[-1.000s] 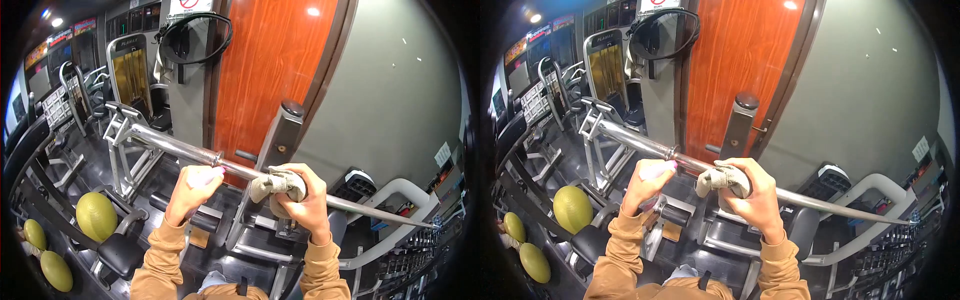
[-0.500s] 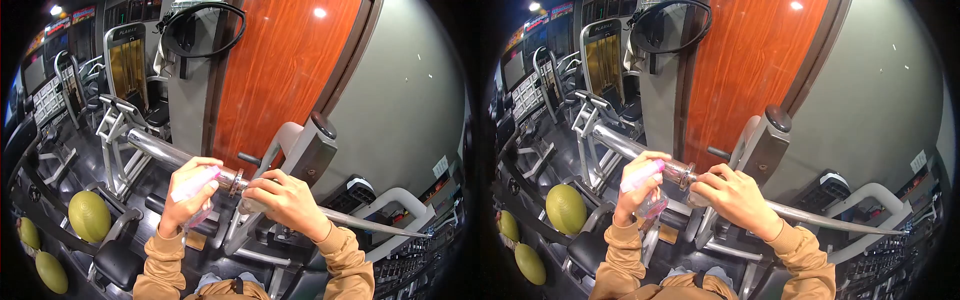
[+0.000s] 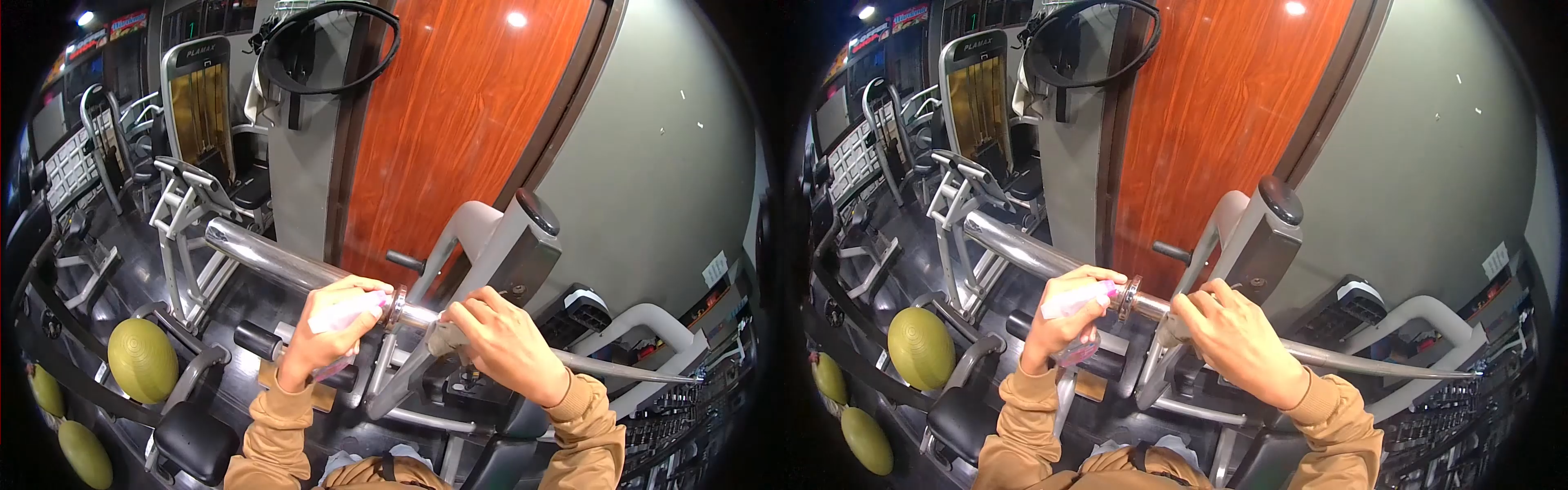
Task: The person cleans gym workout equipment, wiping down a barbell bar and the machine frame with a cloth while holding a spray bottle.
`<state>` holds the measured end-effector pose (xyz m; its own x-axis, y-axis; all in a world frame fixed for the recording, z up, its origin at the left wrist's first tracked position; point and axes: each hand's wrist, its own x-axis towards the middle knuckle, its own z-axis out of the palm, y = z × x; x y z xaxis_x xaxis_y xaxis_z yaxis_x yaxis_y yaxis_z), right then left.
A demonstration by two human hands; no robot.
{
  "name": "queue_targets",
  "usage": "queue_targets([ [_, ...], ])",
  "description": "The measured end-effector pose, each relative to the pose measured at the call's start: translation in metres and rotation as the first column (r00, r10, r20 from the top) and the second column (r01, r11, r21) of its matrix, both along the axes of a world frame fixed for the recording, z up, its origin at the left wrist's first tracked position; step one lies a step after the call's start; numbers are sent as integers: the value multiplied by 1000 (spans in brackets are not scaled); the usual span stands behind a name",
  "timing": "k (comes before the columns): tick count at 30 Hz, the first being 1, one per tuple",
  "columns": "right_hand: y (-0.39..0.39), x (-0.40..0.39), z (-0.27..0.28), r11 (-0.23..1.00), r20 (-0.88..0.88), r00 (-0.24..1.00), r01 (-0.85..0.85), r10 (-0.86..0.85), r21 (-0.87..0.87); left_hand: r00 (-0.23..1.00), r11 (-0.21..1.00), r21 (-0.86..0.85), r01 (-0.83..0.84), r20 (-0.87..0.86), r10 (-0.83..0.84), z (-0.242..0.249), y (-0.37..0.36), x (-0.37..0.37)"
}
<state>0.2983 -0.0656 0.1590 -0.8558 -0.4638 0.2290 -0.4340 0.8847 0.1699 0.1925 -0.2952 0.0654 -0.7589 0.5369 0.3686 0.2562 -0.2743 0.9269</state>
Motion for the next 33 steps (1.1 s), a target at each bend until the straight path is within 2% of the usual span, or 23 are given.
queue_targets([
  [2, -1, -15, -8, 1000, -15, 1000, -24, 24, -2, 995, 995, 73, -71, -69, 76, -6, 4, 2],
  [4, -7, -35, -16, 982, -74, 992, -115, 105, -149, 997, 993, 107, -52, -47, 57, -9, 4, 2],
  [5, -9, -42, -20, 978, -70, 991, -125, 114, -167, 999, 990, 138, -34, -26, 38, -11, 4, 3],
  [10, 3, -29, -2, 968, -40, 983, -186, 182, -166, 995, 975, 221, 24, -104, -1, -15, 2, -1],
  [12, 10, -14, 8, 982, 38, 983, -184, 182, 42, 992, 972, 234, 36, -124, -7, -16, 2, -4],
  [13, 16, -9, 6, 971, 5, 979, -204, 205, 125, 990, 977, 209, 39, -141, -9, -17, 1, -6],
  [16, 20, -6, 11, 940, 46, 963, -268, 264, 210, 989, 989, 149, 23, -148, -1, -12, 0, -5],
  [18, 16, -16, 1, 923, 3, 949, -306, 314, 234, 991, 993, 117, 7, -137, 9, -11, -1, -4],
  [21, -2, -33, -19, 855, -220, 833, -457, 508, 243, 991, 992, 121, 15, -130, 1, -12, 0, -5],
  [22, -8, -35, -29, 843, -222, 822, -466, 525, 267, 994, 993, 115, 7, -108, 5, -10, -1, -4],
  [27, -6, -12, -11, 882, -99, 912, -353, 399, 312, 997, 992, 125, -22, -71, 31, -9, -1, -1],
  [28, -1, -6, -6, 883, -96, 913, -350, 396, 312, 998, 997, 76, -27, -59, 31, -6, -4, -1],
  [30, 10, 8, 3, 929, -23, 975, -202, 220, 311, 999, 999, 30, -27, -46, 28, -5, -3, -6],
  [31, 12, 13, 8, 956, -16, 989, -138, 147, 258, 936, 991, 21, -133, -327, 133, -7, 1, -11],
  [32, 17, 13, 11, 991, 30, 996, -82, 80, 107, 788, 973, 42, -225, -579, 207, -9, 5, -13],
  [33, 15, 13, 14, 999, 58, 998, -30, 27, 38, 822, 971, 32, -236, -527, 217, -4, 5, -5],
])
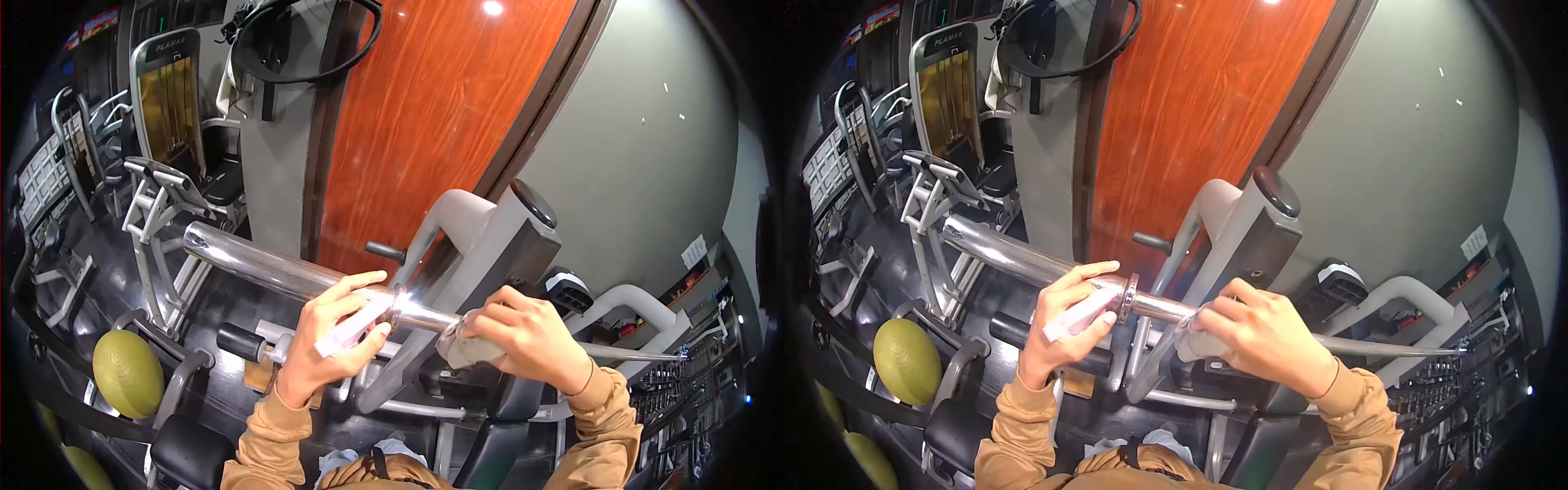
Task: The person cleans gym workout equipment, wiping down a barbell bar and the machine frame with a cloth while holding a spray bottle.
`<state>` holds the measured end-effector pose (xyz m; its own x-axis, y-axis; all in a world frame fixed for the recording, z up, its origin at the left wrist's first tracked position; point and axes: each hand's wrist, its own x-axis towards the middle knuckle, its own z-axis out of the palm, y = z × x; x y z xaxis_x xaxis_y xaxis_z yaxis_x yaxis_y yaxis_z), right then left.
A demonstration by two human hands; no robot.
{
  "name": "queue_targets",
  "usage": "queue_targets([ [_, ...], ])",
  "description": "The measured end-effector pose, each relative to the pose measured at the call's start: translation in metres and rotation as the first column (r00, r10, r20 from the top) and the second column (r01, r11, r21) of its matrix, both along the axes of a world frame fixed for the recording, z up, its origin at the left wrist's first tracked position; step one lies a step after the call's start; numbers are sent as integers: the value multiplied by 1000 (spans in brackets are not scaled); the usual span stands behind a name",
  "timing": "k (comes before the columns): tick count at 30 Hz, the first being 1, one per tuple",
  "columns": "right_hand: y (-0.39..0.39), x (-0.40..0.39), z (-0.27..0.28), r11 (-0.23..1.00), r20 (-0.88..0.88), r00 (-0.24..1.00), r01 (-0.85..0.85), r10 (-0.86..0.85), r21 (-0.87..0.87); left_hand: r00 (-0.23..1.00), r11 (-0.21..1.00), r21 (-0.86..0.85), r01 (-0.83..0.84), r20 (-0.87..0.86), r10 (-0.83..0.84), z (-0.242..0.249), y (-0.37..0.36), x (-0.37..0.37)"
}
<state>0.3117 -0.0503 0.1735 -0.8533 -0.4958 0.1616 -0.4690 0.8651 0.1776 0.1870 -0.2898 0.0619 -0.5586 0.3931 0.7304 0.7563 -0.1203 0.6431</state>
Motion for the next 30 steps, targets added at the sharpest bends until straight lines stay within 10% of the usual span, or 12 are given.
queue_targets([
  [13, -26, -40, -3, 928, 474, 855, 327, -210, -177, 995, 995, 45, -94, -42, 96, -17, 5, 6],
  [23, -40, -6, -72, 971, -198, 950, 232, -240, -64, 977, 976, 88, -198, -61, 203, -37, 6, 11],
  [30, -35, -6, -51, 963, -54, 977, 192, -206, -191, 986, 986, 18, -166, -13, 166, -14, -5, 15],
])
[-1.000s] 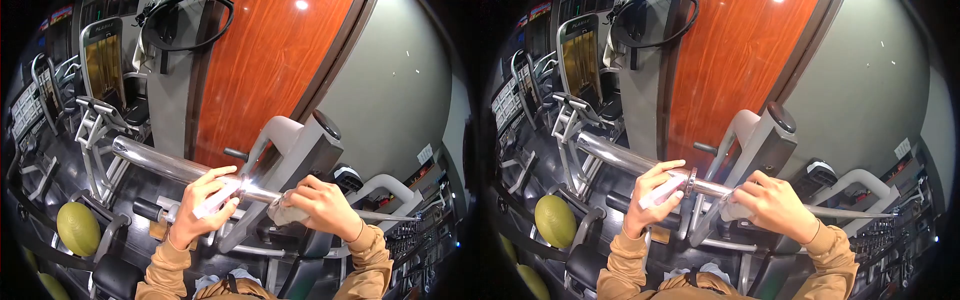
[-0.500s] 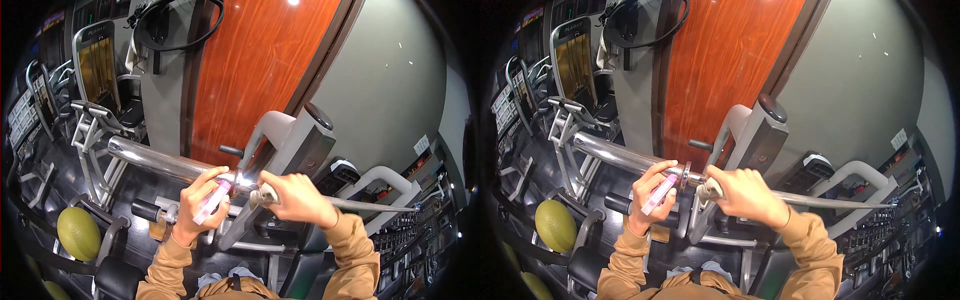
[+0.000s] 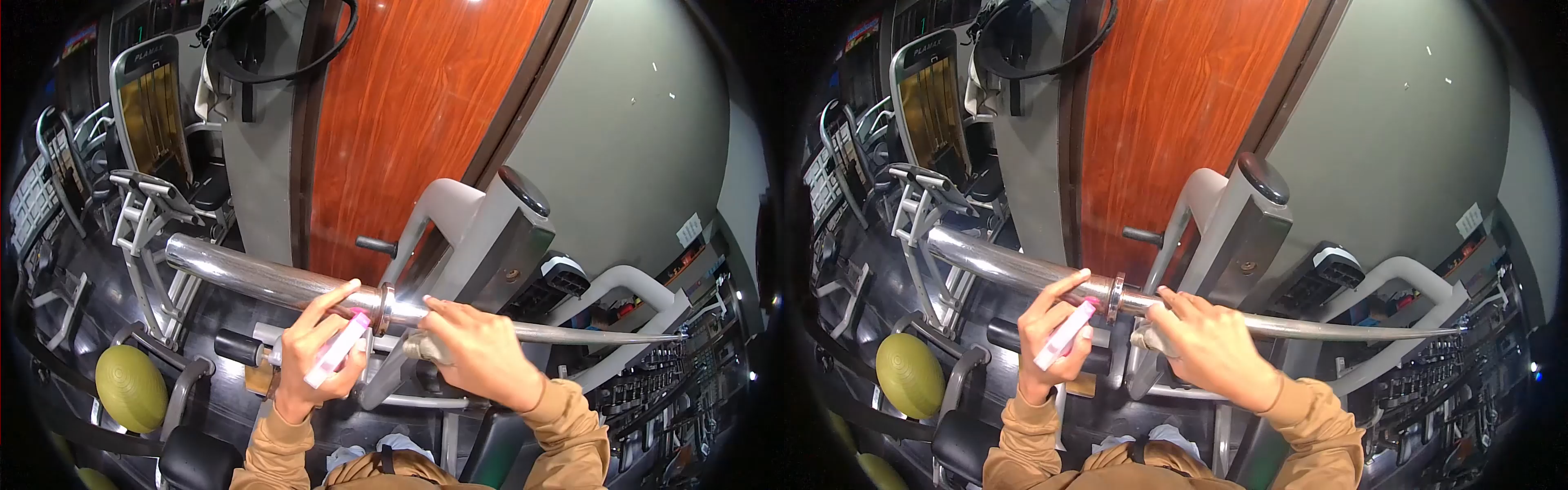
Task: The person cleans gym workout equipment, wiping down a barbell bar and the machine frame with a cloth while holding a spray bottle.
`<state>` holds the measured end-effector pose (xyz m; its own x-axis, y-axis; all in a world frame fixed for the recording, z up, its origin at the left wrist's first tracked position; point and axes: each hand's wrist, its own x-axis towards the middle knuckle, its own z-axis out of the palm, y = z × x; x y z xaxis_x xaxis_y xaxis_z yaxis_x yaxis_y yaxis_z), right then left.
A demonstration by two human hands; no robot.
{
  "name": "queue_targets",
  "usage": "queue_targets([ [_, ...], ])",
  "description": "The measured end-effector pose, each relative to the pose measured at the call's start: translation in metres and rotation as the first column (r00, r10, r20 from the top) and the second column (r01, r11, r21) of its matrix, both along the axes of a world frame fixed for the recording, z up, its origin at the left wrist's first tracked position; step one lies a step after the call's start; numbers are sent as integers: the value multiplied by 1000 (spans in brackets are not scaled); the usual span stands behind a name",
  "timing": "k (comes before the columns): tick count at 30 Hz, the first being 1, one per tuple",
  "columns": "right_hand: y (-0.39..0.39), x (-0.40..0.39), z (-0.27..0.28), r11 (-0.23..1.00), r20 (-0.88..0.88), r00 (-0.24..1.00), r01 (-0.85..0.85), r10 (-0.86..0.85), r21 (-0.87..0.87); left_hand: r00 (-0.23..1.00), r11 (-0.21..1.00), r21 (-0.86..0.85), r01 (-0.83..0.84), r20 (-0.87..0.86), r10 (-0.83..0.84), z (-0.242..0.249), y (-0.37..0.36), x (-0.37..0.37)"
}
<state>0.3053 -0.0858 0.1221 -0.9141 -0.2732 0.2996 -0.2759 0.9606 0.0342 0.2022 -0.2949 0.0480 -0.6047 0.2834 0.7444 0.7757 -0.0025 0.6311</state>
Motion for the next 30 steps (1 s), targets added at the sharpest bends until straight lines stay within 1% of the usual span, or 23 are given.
queue_targets([
  [1, 0, -2, 17, 990, 75, 997, -24, 35, -139, 1000, 1000, 6, 24, 9, -24, 3, -2, -3],
  [3, 2, -12, 36, 947, -38, 991, -135, 130, -290, 999, 999, 4, 39, -9, -39, 8, -3, -11],
  [4, -5, -16, 40, 946, -90, 993, -98, 73, -310, 996, 996, -15, 85, -20, -86, 10, -3, -15],
  [5, -9, -24, 35, 944, -88, 993, -97, 73, -314, 991, 991, -36, 132, -31, -133, 13, -4, -18],
  [6, -11, -34, 27, 966, -124, 990, -98, 70, -240, 985, 986, -34, 162, 61, -159, 23, -5, -15],
  [7, -10, -40, 20, 982, -159, 985, -95, 68, -164, 985, 986, -38, 164, 63, -162, 25, -4, -15],
  [9, -9, -39, 17, 984, -164, 985, -71, 44, -163, 949, 963, -23, 270, 175, -262, 27, -4, -17],
  [10, -9, -33, 21, 992, -77, 996, 42, -52, -120, 934, 953, -37, 302, 214, -288, 29, -5, -17],
  [11, -8, -27, 25, 986, 8, 988, 151, -151, -70, 934, 953, -39, 300, 216, -285, 27, -4, -18],
  [12, -7, -23, 33, 976, 57, 974, 219, -220, 11, 943, 952, -52, 301, 168, -289, 23, -2, -20],
  [13, -5, -22, 41, 972, 107, 967, 224, -231, 74, 949, 951, -66, 302, 118, -293, 21, 0, -20],
  [15, -3, -35, 51, 951, 262, 922, 238, -286, 199, 949, 954, -45, 296, 131, -288, 21, 2, -18],
  [16, -2, -45, 50, 950, 261, 921, 241, -288, 200, 951, 957, -41, 287, 137, -279, 20, 2, -17],
  [18, 1, -71, 36, 987, 292, 945, 119, -146, 110, 952, 959, -37, 280, 140, -272, 19, 3, -17],
  [19, 4, -81, 31, 986, 291, 945, 120, -148, 112, 954, 962, -17, 272, 134, -268, 17, 4, -18],
  [21, 8, -97, 26, 984, 421, 907, 101, -29, -149, 957, 965, 4, 262, 127, -261, 14, 3, -19],
  [22, 11, -98, 31, 982, 510, 859, 130, -43, -137, 956, 963, 5, 268, 122, -266, 13, 2, -20],
  [23, 14, -96, 35, 983, 510, 859, 128, -42, -135, 955, 962, 5, 273, 119, -272, 12, 1, -20],
  [25, 14, -90, 44, 988, 572, 806, 106, -152, 113, 952, 962, 8, 273, 143, -271, 14, 0, -18],
  [26, 8, -87, 46, 959, 529, 816, 103, -234, 266, 949, 962, 12, 272, 165, -270, 15, 0, -19],
  [27, 2, -87, 52, 959, 526, 818, 102, -232, 265, 950, 963, 11, 270, 162, -268, 15, 1, -20],
  [29, -5, -90, 58, 888, 525, 814, -26, -248, 460, 954, 963, 14, 268, 134, -268, 13, 1, -21],
  [30, -2, -96, 59, 917, 568, 800, -58, -194, 394, 953, 963, 11, 269, 140, -268, 12, 1, -21],
])
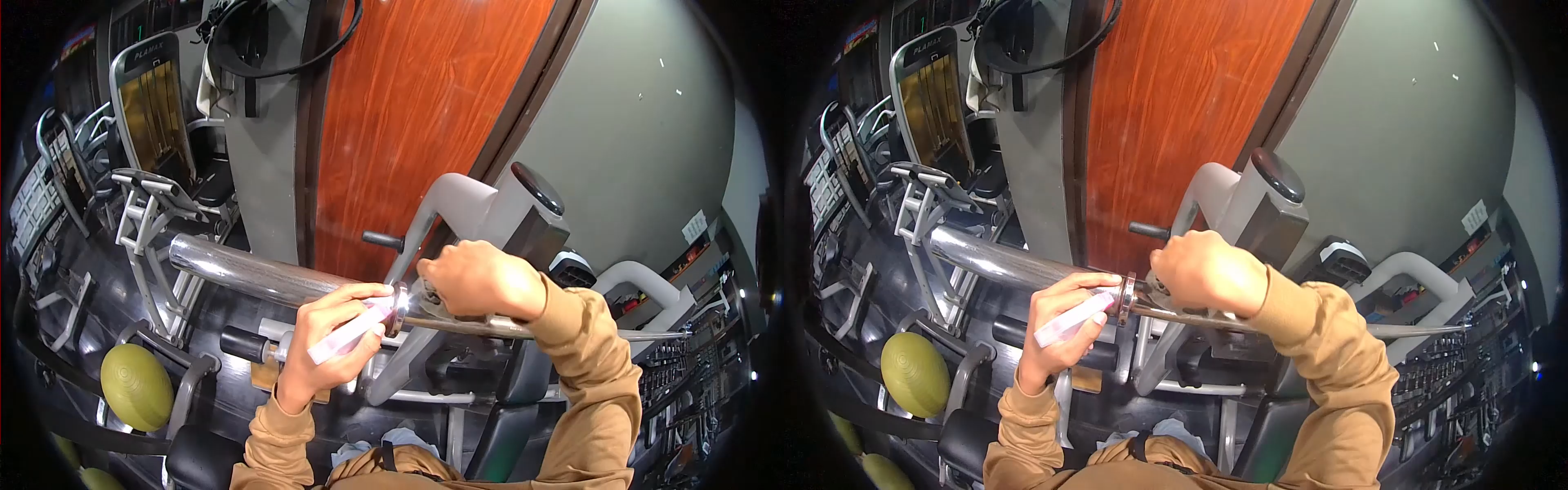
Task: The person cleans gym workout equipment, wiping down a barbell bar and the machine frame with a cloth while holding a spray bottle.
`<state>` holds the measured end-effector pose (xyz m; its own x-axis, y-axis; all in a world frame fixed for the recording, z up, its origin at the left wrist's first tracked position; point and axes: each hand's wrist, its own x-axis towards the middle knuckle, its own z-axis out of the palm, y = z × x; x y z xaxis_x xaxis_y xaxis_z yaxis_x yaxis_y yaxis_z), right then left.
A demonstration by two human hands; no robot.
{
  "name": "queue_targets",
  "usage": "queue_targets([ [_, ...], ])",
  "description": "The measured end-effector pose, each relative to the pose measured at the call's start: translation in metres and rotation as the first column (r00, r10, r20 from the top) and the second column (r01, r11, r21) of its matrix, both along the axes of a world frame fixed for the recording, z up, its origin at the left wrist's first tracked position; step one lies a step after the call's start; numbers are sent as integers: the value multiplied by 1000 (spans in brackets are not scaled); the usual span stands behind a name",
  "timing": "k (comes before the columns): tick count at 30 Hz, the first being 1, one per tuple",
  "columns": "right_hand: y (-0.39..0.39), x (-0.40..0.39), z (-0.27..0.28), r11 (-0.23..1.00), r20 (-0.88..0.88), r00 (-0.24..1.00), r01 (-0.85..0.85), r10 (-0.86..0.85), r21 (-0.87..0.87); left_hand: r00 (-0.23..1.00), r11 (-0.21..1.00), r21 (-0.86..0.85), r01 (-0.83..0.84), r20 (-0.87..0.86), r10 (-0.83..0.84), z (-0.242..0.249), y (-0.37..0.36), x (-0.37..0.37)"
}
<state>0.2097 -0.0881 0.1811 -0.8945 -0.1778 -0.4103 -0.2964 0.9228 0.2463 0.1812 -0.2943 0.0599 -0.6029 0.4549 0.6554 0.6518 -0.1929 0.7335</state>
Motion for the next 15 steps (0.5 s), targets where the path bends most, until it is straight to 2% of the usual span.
queue_targets([
  [1, 2, -5, -5, 1000, 3, 1000, 2, -2, -4, 1000, 1000, -12, -1, -18, 1, -1, -1, -1],
  [4, 2, -15, -19, 920, 33, 992, 122, -118, -373, 1000, 1000, -17, -13, -20, 13, 2, 1, 2],
  [5, 6, -13, -23, 919, 31, 992, 124, -122, -374, 1000, 999, -15, -28, 1, 28, 4, 2, 4],
  [7, 14, -5, -31, 842, -79, 989, 61, -122, -537, 1000, 1000, -23, -17, 20, 18, 7, 1, 5],
  [9, 16, 12, -25, 872, -129, 982, 58, -137, -487, 999, 999, -34, -9, 36, 10, 6, 0, 3],
  [12, 8, 45, 0, 968, -359, 933, -113, 26, -223, 999, 1000, -11, -8, -39, 8, 1, -1, -2],
  [15, -4, 69, 14, 980, -335, 942, -50, -18, -193, 1000, 1000, -22, 6, -12, -6, 2, -2, 1],
])
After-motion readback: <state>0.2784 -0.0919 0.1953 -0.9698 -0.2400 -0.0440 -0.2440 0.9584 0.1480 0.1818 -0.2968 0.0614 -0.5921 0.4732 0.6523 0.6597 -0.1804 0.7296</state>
